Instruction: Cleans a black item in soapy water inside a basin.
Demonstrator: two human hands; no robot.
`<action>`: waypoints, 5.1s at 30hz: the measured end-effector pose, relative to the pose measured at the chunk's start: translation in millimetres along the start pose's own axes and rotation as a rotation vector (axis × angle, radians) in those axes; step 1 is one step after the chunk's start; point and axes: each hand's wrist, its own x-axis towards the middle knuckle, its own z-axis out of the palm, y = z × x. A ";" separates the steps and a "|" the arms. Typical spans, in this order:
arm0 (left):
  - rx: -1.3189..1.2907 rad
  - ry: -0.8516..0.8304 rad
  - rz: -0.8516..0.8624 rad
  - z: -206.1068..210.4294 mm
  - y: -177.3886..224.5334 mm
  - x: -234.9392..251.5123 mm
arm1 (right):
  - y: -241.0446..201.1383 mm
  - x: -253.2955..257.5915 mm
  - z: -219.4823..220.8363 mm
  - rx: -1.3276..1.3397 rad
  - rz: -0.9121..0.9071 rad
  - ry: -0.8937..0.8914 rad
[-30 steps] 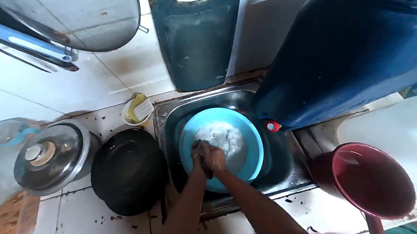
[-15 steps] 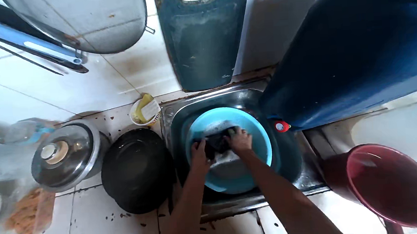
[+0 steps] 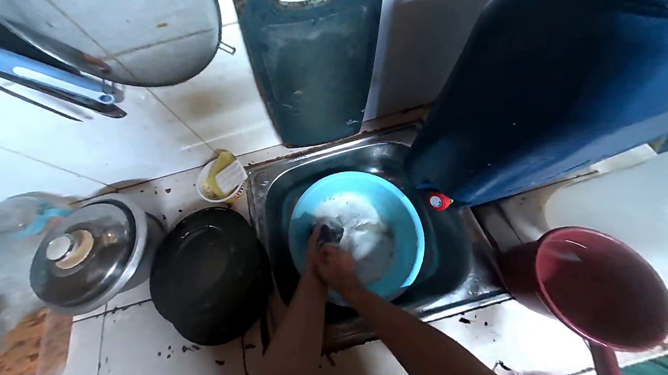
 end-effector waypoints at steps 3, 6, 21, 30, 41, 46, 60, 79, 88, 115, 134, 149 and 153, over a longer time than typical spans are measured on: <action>0.223 0.084 -0.067 32.1 -0.2 -8.0 | 25.4 46.7 -23.4 0.000 0.270 0.129; 0.471 0.076 -0.024 31.4 8.2 -8.0 | 14.2 41.5 -23.5 0.034 0.299 0.107; 0.531 0.101 0.054 -6.1 -18.3 74.5 | 1.5 -2.2 5.6 0.032 -0.261 0.329; 0.249 0.104 -0.323 4.5 9.6 -23.6 | 89.1 98.7 -55.7 -0.657 0.284 0.007; 0.357 -0.018 -0.067 -6.8 -7.4 24.2 | 1.5 1.6 -3.6 0.166 0.001 -0.013; 0.301 -0.033 -0.202 41.4 45.6 -31.6 | 58.9 60.6 -30.1 0.553 0.314 -0.003; 0.141 -0.082 0.093 1.4 21.7 26.9 | -25.1 8.5 -11.9 0.436 -0.022 0.277; 1.578 -0.297 -0.195 9.6 14.8 11.1 | 91.7 76.1 -57.4 -0.741 0.272 -0.103; 0.689 -0.010 -0.103 1.9 31.6 -4.7 | 64.3 56.5 -10.3 -0.647 0.141 -0.390; 0.877 -0.171 0.903 67.9 43.4 -78.3 | 10.1 -8.4 -83.3 1.395 -0.162 0.147; 0.255 -0.451 -0.121 70.2 86.4 -75.5 | -24.3 34.3 -135.6 0.627 -0.450 -0.239; 1.274 -0.380 0.160 62.4 59.2 -54.8 | -25.0 28.0 -92.7 0.251 0.015 0.177; 1.530 -0.321 0.037 66.4 61.0 -62.4 | -19.2 29.3 -84.8 0.387 0.255 0.207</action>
